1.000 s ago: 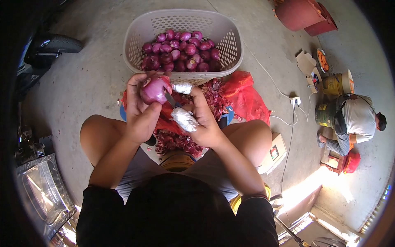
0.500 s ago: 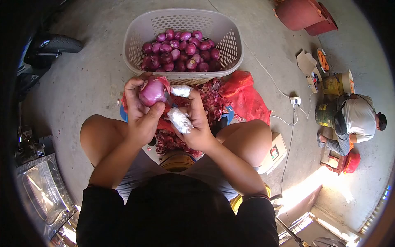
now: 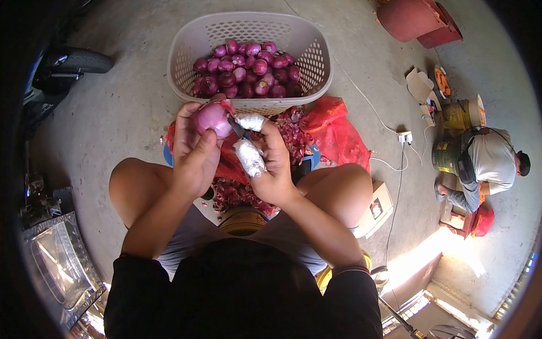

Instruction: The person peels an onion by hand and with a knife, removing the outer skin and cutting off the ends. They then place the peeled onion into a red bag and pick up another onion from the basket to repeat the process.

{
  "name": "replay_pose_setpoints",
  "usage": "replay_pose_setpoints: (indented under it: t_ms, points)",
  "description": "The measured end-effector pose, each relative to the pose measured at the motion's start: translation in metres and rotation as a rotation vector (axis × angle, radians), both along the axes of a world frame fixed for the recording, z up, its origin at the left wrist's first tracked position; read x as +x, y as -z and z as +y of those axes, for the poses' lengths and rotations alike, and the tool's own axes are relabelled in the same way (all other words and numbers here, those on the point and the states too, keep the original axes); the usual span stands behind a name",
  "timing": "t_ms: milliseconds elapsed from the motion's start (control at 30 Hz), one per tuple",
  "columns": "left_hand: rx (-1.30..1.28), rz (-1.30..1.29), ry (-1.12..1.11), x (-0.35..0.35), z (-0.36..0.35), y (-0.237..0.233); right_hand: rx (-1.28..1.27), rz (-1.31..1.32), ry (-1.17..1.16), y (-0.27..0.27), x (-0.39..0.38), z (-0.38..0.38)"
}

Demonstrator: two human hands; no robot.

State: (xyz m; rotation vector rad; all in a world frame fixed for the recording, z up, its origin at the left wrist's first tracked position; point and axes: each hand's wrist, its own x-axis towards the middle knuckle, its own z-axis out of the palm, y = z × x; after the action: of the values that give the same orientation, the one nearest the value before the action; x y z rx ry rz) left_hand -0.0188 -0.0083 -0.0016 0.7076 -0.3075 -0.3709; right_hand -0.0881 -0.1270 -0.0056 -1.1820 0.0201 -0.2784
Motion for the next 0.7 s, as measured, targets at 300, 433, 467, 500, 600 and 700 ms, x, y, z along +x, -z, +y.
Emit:
replay_pose_setpoints:
  t_ms: [300,433,467,500,600,700]
  points:
    - [0.021,-0.010,0.014,0.002,0.002,0.003,0.013,0.021,0.032,-0.002,0.003,-0.011]
    - [-0.014,-0.080,0.043,0.007,0.004,-0.004,-0.022,-0.023,0.027,-0.003,0.007,-0.026]
    - [-0.008,-0.092,0.046,0.008,0.003,-0.006,-0.060,-0.055,0.009,-0.003,0.007,-0.025]
    - [0.001,-0.103,0.047,0.010,0.004,-0.007,-0.065,-0.076,-0.048,-0.003,0.008,-0.026]
    - [0.017,-0.050,0.069,0.010,0.006,-0.006,-0.063,-0.070,-0.199,-0.011,0.007,-0.030]
    - [0.088,-0.077,0.049,0.009,0.006,-0.006,0.011,0.077,-0.246,-0.018,0.003,-0.026]
